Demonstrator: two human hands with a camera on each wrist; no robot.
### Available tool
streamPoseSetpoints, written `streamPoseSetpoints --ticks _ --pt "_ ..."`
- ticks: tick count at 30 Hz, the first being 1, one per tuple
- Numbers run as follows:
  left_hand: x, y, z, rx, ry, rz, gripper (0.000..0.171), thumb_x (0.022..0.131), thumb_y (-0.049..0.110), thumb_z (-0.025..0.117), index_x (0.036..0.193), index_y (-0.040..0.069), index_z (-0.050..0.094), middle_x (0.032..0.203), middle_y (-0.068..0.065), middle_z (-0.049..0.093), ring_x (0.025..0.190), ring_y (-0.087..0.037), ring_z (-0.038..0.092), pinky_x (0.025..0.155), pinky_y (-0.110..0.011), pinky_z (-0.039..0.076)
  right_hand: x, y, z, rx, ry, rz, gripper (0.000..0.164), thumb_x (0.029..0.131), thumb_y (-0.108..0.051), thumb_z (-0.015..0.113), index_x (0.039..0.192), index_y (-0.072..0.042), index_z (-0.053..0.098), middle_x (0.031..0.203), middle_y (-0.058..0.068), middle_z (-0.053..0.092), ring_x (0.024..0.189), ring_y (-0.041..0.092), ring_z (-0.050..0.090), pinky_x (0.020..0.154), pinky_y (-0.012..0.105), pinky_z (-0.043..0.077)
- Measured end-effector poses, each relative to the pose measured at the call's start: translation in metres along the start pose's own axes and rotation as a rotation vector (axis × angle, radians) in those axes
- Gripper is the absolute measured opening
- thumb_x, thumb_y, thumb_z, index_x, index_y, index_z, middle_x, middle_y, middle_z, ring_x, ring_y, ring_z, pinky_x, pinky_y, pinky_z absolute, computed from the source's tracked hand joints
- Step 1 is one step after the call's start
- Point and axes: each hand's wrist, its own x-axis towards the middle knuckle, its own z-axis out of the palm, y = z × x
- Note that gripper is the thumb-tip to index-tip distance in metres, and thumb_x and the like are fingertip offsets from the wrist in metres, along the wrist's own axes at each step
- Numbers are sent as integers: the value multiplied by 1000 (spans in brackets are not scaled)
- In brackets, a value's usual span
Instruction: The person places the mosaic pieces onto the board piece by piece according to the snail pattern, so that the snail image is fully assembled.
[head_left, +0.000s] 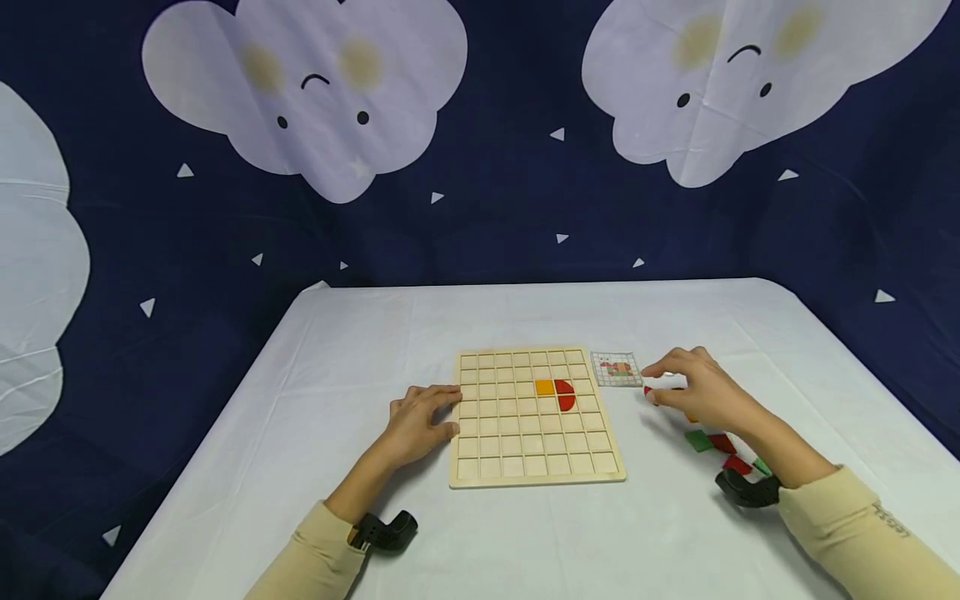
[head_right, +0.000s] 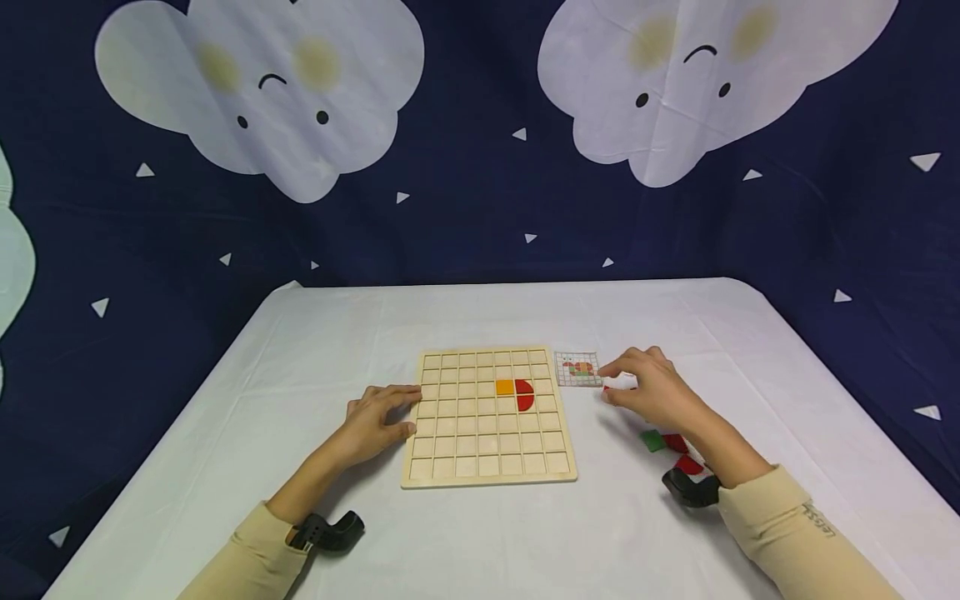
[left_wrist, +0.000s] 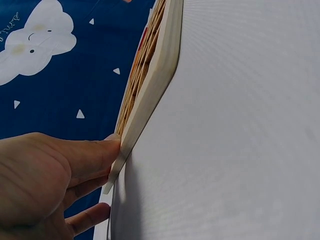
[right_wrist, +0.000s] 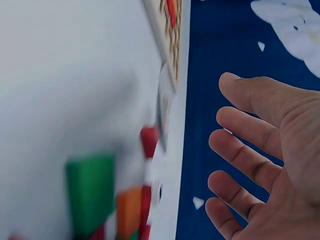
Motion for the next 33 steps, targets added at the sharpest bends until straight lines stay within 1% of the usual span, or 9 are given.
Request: streamPoseSetpoints --ticks 5,8,12,15,18,22,29,33 --pt "0 0 1 5 2 2 45 83 18 70 126 12 61 137 1 55 122 -26 43 93 -50 24 -15 17 -4 -14 0 55 35 83 -29 71 113 -11 68 117 11 61 100 26 41 74 32 38" --pt "0 0 1 6 2 1 45 83 18 70 126 12 61 137 1 55 122 -26 43 93 -50 24 -21 24 -5 -17 0 84 33 83 -28 70 112 -11 68 115 11 61 100 26 41 74 32 37" --pt "0 0 1 7 3 1 44 83 19 70 126 12 61 137 1 55 121 -26 43 93 -49 25 -28 34 -4 -26 28 75 31 81 -27 72 109 -12 70 111 11 63 99 26 41 74 33 34" --pt "0 0 1 10 3 2 45 82 19 70 126 12 61 137 2 55 121 -26 43 92 -49 25 -33 40 -3 -35 37 69 32 80 -28 73 107 -11 71 111 13 62 99 28 41 75 35 33" --pt "0 0 1 8 3 3 45 82 18 70 126 12 61 136 2 55 121 -26 43 92 -49 25 -35 45 -1 -42 31 89 33 79 -30 74 106 -11 71 111 15 61 100 28 40 76 37 33" --pt "0 0 1 2 3 3 44 82 18 70 126 12 61 136 1 55 121 -26 43 93 -50 24 -37 50 1 -52 27 114 34 78 -29 75 105 -10 71 110 15 59 101 30 38 76 39 34" --pt "-1 0 0 11 3 3 44 82 18 70 126 12 61 137 1 55 121 -26 43 91 -49 25 -36 53 3 -69 32 114 34 76 -26 76 105 -8 71 109 17 59 99 31 38 73 38 33" --pt "0 0 1 11 5 3 45 82 19 70 126 13 61 137 1 55 121 -27 43 92 -49 25 -36 53 3 -71 33 110 32 76 -26 76 102 -8 72 108 16 59 99 31 38 73 38 32"
